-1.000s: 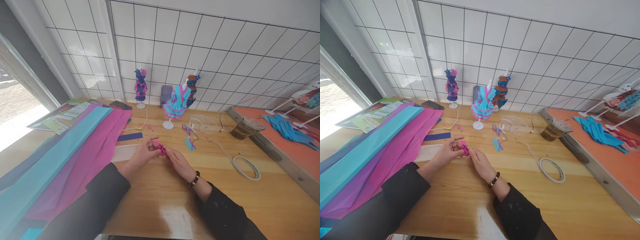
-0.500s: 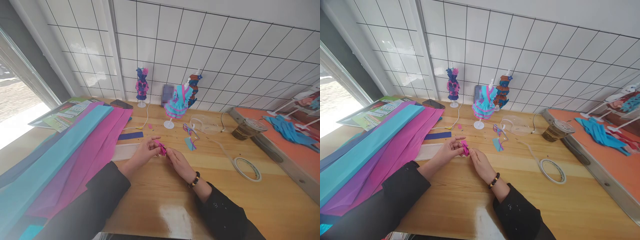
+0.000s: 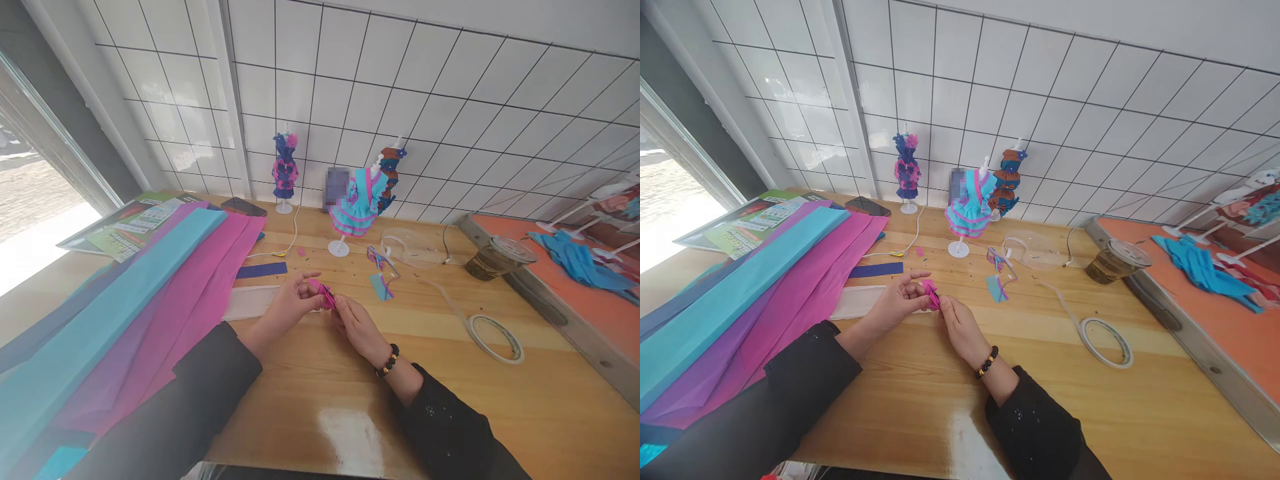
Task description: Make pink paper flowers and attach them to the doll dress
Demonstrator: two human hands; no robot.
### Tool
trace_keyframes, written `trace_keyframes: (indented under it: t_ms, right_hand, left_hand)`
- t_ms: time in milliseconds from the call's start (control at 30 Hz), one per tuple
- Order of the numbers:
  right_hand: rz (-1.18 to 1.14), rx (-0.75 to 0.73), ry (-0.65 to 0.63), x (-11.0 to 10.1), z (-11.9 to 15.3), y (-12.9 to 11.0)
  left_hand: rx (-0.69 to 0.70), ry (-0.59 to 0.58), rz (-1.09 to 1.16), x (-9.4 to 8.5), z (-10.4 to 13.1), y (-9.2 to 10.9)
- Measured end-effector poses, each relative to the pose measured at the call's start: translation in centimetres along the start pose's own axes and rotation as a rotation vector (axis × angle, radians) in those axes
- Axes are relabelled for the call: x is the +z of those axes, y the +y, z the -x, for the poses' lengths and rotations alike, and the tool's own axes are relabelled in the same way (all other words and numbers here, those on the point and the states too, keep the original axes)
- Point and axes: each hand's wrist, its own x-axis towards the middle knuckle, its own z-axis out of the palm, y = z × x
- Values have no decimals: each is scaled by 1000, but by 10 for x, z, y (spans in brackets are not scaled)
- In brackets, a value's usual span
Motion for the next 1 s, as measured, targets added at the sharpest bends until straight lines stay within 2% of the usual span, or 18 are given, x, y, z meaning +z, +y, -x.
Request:
trace_keyframes:
  t_ms: [233,1000]
  right_hand:
    - [11,-7,11,1,2,-2]
    - [31,-1,31,3,3,-5]
  left_hand:
    - [2,31,6,2,0,1]
    - [9,10,2,1,0,1]
